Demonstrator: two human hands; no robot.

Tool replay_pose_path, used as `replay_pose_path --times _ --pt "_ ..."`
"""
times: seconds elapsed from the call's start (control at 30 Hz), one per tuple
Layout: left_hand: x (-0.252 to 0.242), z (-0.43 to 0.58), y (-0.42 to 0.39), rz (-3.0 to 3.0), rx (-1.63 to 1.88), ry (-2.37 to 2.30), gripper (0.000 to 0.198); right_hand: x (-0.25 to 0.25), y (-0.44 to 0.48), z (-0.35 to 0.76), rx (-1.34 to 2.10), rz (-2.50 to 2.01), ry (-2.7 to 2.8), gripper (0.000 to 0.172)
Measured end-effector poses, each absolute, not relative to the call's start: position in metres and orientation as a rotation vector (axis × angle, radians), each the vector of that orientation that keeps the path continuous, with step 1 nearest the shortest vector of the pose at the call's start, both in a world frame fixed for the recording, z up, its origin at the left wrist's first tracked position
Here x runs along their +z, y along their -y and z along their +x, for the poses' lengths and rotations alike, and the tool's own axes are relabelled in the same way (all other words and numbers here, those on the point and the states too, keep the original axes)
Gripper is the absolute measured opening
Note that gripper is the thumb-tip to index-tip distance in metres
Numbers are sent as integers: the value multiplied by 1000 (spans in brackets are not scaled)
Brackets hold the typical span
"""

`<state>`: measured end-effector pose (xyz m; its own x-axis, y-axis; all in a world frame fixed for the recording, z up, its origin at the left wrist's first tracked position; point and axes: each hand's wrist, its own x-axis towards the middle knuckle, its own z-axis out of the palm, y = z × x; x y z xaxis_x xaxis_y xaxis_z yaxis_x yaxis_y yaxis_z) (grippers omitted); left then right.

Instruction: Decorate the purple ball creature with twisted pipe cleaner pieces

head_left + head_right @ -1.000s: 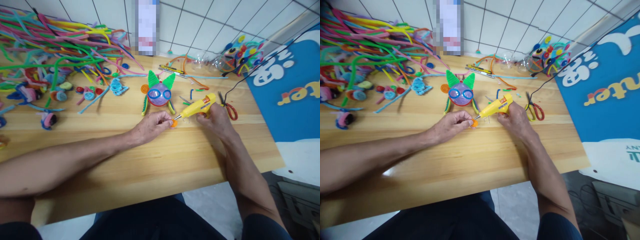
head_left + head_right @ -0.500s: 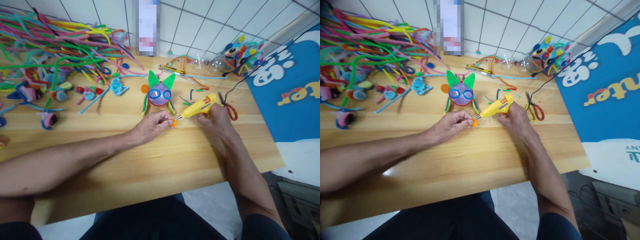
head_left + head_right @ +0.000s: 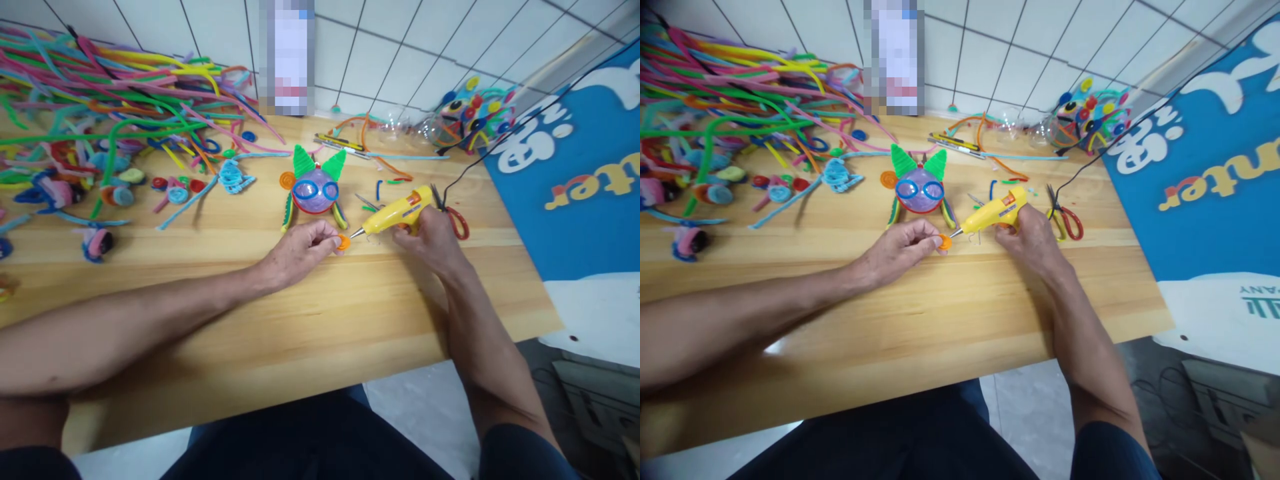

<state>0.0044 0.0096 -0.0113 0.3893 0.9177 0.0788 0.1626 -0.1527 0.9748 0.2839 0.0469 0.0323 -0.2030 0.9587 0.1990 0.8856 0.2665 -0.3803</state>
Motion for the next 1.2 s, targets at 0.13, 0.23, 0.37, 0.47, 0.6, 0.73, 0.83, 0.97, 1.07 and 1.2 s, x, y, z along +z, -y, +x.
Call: replay_pose_path --times 0.13,0.23,0.37,0.47,0.6,0.73,0.83,0.97,1.07,1.2 --pt "-13 4 -10 1601 907 -965 20 29 -48 284 225 -1634 2153 14" --pt "-14 4 -10 1613 912 -967 20 27 -48 285 244 -1624 2163 15" --pt "-14 3 -10 1636 899 -972 20 24 -49 286 258 -1603 2166 14" --pt "-14 3 -10 1637 896 -970 20 22 -50 287 248 -1598 2165 14" --pt "-13 4 -10 1624 902 -963 20 20 -50 289 250 -1604 2164 16" --pt "-13 4 -10 1616 904 -959 20 21 -50 288 247 -1596 2174 17" --pt "-13 4 -10 1621 910 -949 20 23 -50 287 240 -1580 2182 17" --pt "-13 4 -10 1623 911 -956 19 25 -49 286 243 -1579 2188 16" --pt "-14 5 -10 1614 910 -962 20 24 -49 286 235 -1572 2188 15" --pt "-15 5 -10 1604 924 -950 21 23 -49 287 241 -1575 2193 17"
